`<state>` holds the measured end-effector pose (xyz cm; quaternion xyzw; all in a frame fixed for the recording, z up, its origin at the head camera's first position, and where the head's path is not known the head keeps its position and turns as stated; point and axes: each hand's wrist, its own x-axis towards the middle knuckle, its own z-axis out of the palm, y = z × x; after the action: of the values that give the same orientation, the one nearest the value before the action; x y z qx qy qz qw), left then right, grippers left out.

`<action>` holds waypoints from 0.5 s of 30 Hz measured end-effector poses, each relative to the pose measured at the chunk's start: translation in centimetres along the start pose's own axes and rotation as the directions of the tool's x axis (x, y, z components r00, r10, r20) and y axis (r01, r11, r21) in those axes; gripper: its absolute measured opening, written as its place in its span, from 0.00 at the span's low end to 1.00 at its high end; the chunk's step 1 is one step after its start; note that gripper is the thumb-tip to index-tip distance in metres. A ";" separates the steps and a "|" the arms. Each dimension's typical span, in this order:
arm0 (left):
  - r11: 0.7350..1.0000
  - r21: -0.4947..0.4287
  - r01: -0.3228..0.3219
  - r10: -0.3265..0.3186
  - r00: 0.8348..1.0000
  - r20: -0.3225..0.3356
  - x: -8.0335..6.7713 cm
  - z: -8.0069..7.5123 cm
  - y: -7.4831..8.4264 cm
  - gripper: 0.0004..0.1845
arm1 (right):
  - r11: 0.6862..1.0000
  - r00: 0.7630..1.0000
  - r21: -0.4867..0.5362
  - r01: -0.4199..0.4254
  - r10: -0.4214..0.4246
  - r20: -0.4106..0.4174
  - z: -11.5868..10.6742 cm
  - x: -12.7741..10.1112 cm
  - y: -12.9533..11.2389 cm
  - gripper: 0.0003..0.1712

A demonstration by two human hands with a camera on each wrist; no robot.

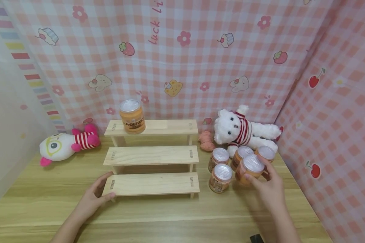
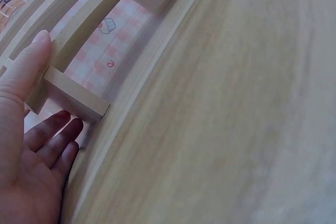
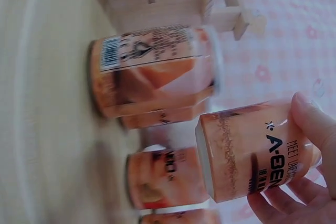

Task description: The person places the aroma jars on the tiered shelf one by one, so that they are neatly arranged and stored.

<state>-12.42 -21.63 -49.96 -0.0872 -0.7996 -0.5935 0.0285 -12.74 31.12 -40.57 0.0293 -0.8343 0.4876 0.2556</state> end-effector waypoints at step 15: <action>1.000 -0.010 0.009 -0.009 1.000 -0.001 0.0 0.0 0.1 0.40 | 0.997 0.998 -0.054 0.057 -0.055 0.026 -0.2 2.4 -4.5 0.42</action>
<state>-12.41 -21.60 -49.88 -0.0835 -0.7970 -0.5977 0.0258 -13.38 29.36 -35.81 0.0514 -0.8493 0.4568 0.2598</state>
